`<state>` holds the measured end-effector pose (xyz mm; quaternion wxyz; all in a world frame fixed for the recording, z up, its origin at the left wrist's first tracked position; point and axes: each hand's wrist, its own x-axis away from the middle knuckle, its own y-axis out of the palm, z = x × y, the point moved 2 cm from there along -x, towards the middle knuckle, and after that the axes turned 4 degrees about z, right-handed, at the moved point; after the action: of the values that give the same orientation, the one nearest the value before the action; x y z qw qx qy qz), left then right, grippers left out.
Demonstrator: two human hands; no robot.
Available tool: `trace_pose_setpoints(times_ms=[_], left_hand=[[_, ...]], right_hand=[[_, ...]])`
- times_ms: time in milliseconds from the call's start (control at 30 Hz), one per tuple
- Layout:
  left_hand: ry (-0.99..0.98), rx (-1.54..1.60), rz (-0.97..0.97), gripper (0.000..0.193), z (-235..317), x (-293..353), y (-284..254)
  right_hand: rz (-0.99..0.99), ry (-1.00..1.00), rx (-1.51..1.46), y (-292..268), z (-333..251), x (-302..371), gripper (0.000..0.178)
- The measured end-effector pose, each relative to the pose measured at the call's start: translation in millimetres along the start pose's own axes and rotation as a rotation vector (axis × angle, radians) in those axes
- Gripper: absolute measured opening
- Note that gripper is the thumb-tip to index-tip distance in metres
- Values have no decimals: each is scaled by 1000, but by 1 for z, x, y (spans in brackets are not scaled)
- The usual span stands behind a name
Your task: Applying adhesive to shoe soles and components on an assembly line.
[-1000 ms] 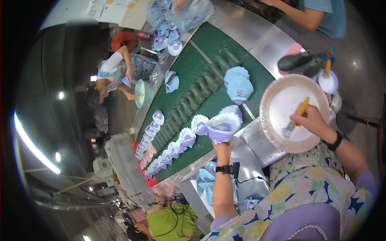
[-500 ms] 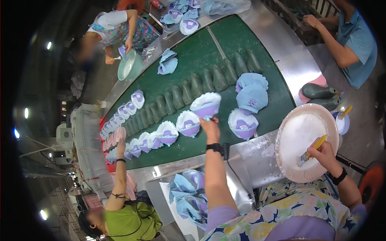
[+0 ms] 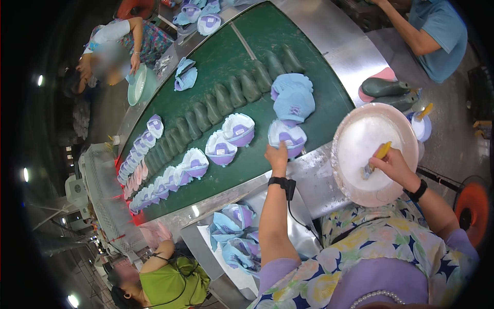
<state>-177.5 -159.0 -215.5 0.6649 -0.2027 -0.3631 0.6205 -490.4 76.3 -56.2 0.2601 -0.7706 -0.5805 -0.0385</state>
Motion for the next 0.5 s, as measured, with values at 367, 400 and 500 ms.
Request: trace_pose_setpoints(times_ms=[367, 400, 500], left_hand=[[1045, -492, -350, 56, 18, 177, -44], [1003, -491, -524, 55, 13, 180, -46], [912, -607, -598, 43, 22, 165, -46]], right_hand=[[71, -244, -22, 1, 13, 1, 18], [78, -239, -46, 9, 15, 3, 18], [28, -450, 84, 23, 18, 7, 16]])
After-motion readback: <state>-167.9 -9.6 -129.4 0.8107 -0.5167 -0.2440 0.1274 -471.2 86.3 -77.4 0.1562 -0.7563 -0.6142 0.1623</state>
